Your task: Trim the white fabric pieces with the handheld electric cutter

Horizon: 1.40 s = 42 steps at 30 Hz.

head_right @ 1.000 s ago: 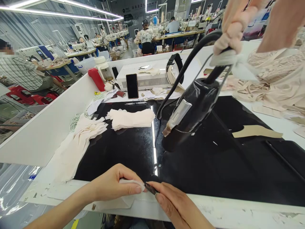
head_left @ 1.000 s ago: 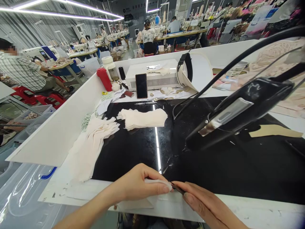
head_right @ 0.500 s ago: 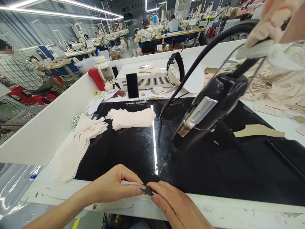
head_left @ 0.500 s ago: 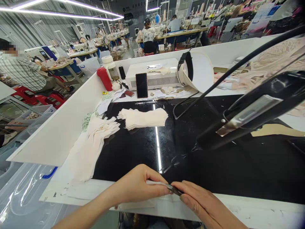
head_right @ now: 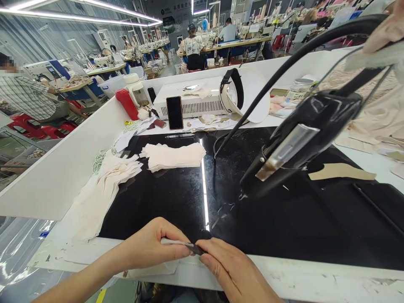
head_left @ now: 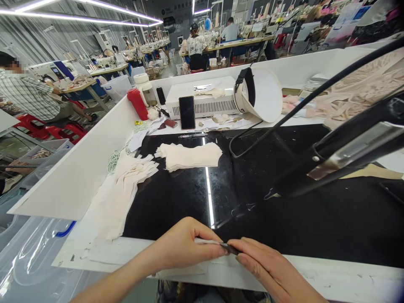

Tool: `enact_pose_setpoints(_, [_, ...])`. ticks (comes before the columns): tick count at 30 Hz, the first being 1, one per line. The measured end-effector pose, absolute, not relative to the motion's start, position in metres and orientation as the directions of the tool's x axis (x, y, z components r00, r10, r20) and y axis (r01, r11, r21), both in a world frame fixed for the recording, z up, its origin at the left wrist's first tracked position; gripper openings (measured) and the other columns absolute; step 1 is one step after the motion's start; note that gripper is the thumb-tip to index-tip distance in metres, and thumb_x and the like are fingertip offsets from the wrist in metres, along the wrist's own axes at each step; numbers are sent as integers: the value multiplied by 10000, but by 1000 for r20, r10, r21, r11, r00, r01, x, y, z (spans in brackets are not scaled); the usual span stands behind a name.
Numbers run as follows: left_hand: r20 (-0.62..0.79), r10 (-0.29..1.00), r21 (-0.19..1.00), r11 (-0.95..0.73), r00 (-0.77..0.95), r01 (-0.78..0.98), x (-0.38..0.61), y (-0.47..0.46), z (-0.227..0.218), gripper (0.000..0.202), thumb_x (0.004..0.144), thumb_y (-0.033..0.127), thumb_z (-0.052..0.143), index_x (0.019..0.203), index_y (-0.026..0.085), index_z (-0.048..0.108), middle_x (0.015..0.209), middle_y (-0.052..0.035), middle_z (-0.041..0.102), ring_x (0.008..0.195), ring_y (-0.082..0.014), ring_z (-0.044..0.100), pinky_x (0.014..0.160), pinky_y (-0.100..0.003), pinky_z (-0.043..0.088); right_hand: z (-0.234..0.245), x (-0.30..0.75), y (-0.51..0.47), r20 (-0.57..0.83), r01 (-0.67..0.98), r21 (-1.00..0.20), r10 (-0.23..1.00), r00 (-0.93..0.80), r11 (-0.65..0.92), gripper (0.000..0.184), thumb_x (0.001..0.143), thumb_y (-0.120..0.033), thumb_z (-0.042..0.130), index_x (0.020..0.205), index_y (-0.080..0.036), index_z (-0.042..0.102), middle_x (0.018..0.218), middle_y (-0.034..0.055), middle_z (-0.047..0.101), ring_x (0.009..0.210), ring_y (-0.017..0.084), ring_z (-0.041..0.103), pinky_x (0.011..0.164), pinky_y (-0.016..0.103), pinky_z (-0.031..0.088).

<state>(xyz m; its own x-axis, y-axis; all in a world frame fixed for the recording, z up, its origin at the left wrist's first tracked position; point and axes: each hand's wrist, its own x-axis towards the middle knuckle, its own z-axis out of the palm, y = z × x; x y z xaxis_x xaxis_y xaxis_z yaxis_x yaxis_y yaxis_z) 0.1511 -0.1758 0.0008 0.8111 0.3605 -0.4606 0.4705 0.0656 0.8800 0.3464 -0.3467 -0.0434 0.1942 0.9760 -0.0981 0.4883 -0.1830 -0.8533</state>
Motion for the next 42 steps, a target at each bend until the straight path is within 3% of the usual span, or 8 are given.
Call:
enact_pose_setpoints(3, [-465, 359, 877, 59, 810, 477, 151, -177, 3, 285, 925, 402, 801, 1002, 183, 967, 920, -38, 880, 853, -208, 735, 733, -266, 480, -43, 349, -343, -144, 396, -898, 978, 152, -194, 659, 1105, -832, 471, 1266, -380, 922, 1242, 54, 916, 1148, 302, 878, 957, 330, 722])
enact_pose_setpoints(10, [-477, 368, 869, 61, 798, 492, 153, -178, 3, 300, 912, 426, 802, 992, 185, 962, 891, -26, 851, 826, -194, 674, 720, -267, 454, -53, 351, -347, -106, 414, -897, 984, 141, -156, 621, 1139, -775, 464, 1308, -366, 899, 1180, 62, 903, 1079, 275, 873, 944, 317, 701])
enact_pose_setpoints(15, [-479, 366, 864, 36, 797, 503, 157, -182, 5, 330, 930, 439, 774, 769, 157, 837, 673, 32, 563, 709, -130, 447, 611, -259, 309, -56, 351, -348, -104, 426, -896, 992, 77, -127, 589, 1172, -711, 441, 1364, -352, 868, 1132, 71, 881, 1053, 258, 854, 952, 317, 684])
enact_pose_setpoints(19, [-493, 358, 854, 24, 793, 520, 158, -184, 5, 374, 937, 458, 739, 702, 168, 708, 675, 41, 426, 707, -126, 364, 584, -279, 251, -54, 351, -347, -115, 418, -898, 991, 70, -134, 565, 1177, -694, 452, 1372, -348, 854, 1175, 67, 873, 1087, 263, 845, 998, 341, 672])
enact_pose_setpoints(24, [-502, 364, 844, 6, 785, 536, 159, -184, 5, 357, 927, 433, 724, 679, 182, 669, 674, 43, 403, 710, -129, 358, 586, -286, 249, -53, 350, -346, -126, 415, -899, 990, 55, -138, 589, 1179, -726, 415, 1355, -369, 850, 1137, 48, 869, 1046, 247, 835, 936, 318, 650])
enact_pose_setpoints(29, [-495, 354, 849, -1, 794, 529, 158, -185, 6, 411, 926, 430, 720, 629, 196, 559, 674, 44, 355, 703, -127, 328, 582, -301, 220, -56, 350, -347, -141, 398, -904, 988, 64, -155, 600, 1172, -745, 415, 1312, -359, 852, 1204, 50, 871, 1128, 259, 834, 1002, 322, 633])
enact_pose_setpoints(35, [-494, 333, 852, -1, 803, 524, 156, -185, 6, 432, 929, 413, 740, 609, 199, 544, 653, 50, 326, 675, -124, 301, 577, -307, 210, -66, 352, -345, -118, 417, -902, 993, 3, -109, 578, 1204, -671, 390, 1321, -333, 844, 1134, 59, 860, 1053, 245, 831, 979, 328, 646])
enact_pose_setpoints(42, [-484, 344, 859, 10, 804, 513, 155, -182, 4, 322, 936, 420, 743, 731, 172, 755, 694, 37, 455, 732, -135, 400, 610, -269, 280, -65, 350, -348, -75, 435, -896, 996, 53, -91, 505, 1198, -648, 458, 1358, -366, 845, 1162, 33, 873, 1065, 216, 845, 990, 277, 667])
